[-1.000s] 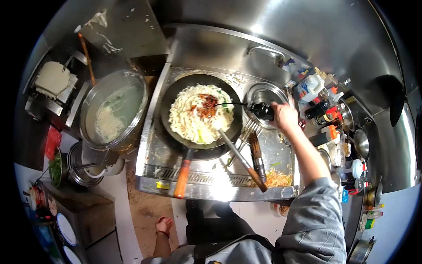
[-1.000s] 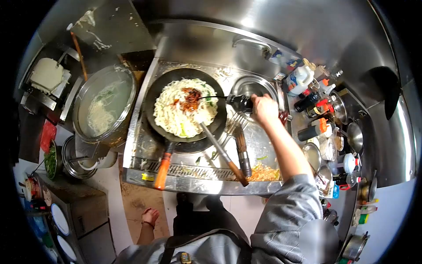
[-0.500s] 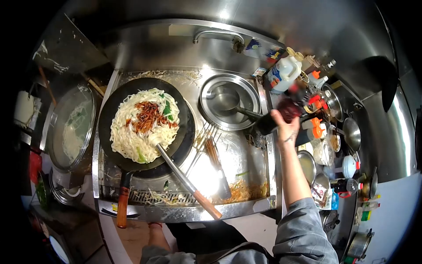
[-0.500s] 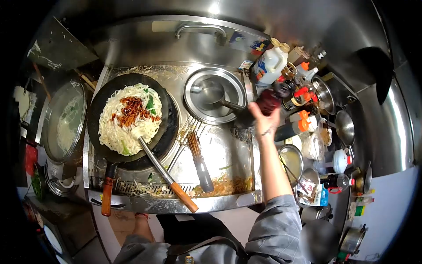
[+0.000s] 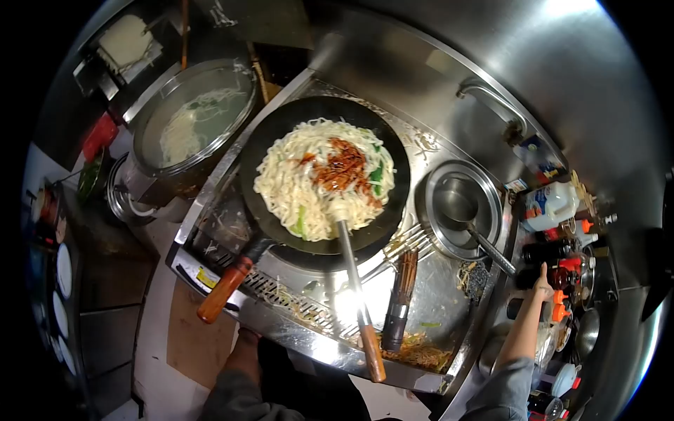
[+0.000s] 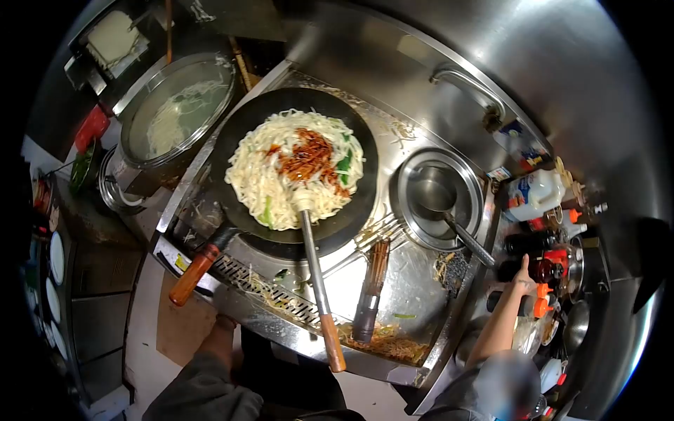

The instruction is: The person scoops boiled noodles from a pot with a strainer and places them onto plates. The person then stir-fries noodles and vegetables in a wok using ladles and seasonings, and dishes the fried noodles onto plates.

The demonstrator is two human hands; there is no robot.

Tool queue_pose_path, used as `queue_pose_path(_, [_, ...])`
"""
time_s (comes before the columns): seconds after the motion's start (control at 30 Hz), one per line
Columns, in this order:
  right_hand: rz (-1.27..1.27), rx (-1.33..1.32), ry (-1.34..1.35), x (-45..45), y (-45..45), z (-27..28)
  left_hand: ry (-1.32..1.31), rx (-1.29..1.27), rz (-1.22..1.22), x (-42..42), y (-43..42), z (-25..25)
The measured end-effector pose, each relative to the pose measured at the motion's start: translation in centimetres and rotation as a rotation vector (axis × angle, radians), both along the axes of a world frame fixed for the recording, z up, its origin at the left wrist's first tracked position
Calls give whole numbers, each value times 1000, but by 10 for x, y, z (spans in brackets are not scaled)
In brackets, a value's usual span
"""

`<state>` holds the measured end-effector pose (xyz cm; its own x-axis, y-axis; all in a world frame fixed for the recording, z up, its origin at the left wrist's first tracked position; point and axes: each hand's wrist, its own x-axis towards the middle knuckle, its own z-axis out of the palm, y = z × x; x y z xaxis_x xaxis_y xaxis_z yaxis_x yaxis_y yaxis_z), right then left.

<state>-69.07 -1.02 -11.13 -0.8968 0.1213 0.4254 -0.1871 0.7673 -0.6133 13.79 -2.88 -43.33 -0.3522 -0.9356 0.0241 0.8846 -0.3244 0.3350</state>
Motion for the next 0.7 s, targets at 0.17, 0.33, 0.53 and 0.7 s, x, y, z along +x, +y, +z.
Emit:
queue_pose_path(0.17, [1096, -193, -427, 343, 2, 91, 3, 551, 91, -8, 8, 2])
queue_pose_path(0.33, [1159, 114, -1436, 502, 11, 99, -187, 937, 139, -13, 12, 8])
queue_pose_path(0.53, [1391, 727, -386, 480, -19, 223, -543, 1106, -208, 37, 5, 117])
queue_pose_path(0.7, [1441, 1237, 432, 527, -98, 351, -692, 798, -556, 130, 9, 197])
